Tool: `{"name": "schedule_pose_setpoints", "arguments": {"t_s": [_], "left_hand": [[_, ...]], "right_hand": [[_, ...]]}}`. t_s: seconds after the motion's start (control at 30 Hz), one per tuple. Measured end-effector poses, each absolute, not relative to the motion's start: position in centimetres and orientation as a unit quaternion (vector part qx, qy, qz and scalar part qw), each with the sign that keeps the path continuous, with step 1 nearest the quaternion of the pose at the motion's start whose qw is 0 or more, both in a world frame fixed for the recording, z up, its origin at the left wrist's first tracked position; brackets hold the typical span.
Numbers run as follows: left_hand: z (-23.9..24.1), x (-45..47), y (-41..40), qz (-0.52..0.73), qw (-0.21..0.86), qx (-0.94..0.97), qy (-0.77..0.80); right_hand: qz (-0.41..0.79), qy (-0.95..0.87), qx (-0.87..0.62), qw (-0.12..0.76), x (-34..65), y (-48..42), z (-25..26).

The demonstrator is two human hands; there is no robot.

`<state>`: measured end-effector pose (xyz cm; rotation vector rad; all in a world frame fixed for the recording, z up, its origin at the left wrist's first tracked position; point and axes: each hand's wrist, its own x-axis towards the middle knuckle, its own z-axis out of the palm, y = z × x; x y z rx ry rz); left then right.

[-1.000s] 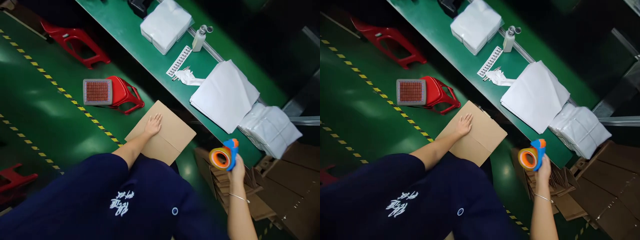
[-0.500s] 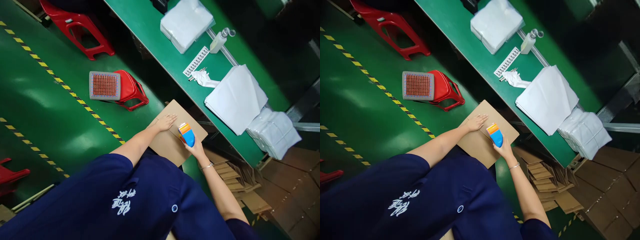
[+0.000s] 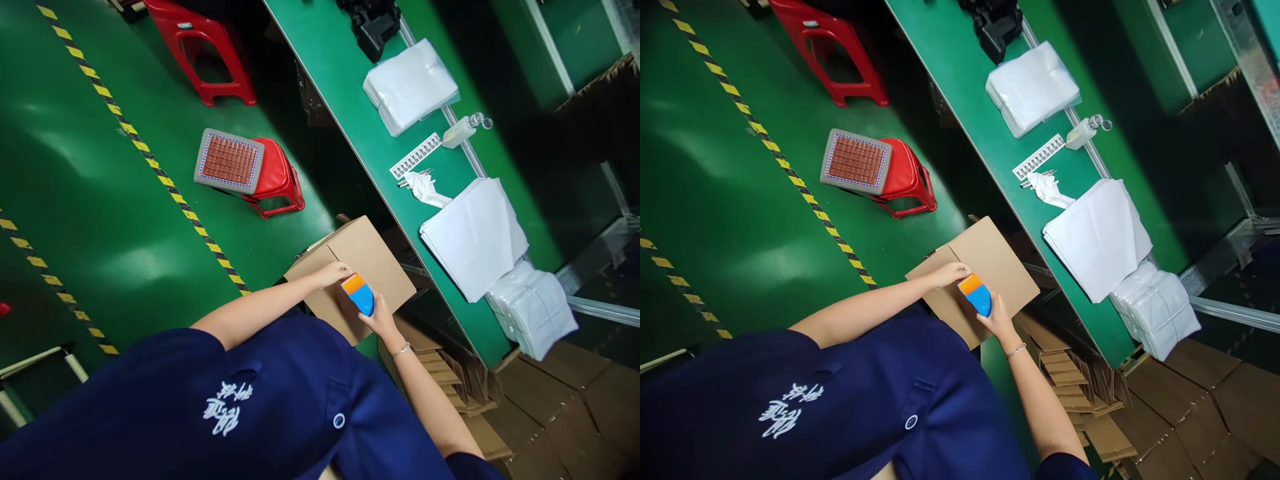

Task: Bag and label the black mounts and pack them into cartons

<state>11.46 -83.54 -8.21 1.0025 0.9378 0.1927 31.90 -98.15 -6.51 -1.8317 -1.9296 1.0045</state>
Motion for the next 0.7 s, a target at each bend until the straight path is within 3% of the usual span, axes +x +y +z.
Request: {"name": "schedule_pose_setpoints", "arguments": {"t_s": [0.3, 0.53, 0.7], "left_hand": [[-7.0, 11.6, -81.4, 0.073, 0.822, 0.360, 0.435], [-7.5, 9.5, -78.4, 0.121, 0.751, 0.377, 0.528], [-6.9, 9.3, -75.1, 0.163, 0.691, 0.451, 0.541]], "right_hand": [[0.297, -0.720, -0.617, 0.114, 32.7, -97.6, -6.1], [0.316, -0.716, -0.620, 0.053, 31.5, -95.4, -3.8], [0.385, -0.663, -0.639, 0.062, 32.8, -91.2, -1.7]]}}
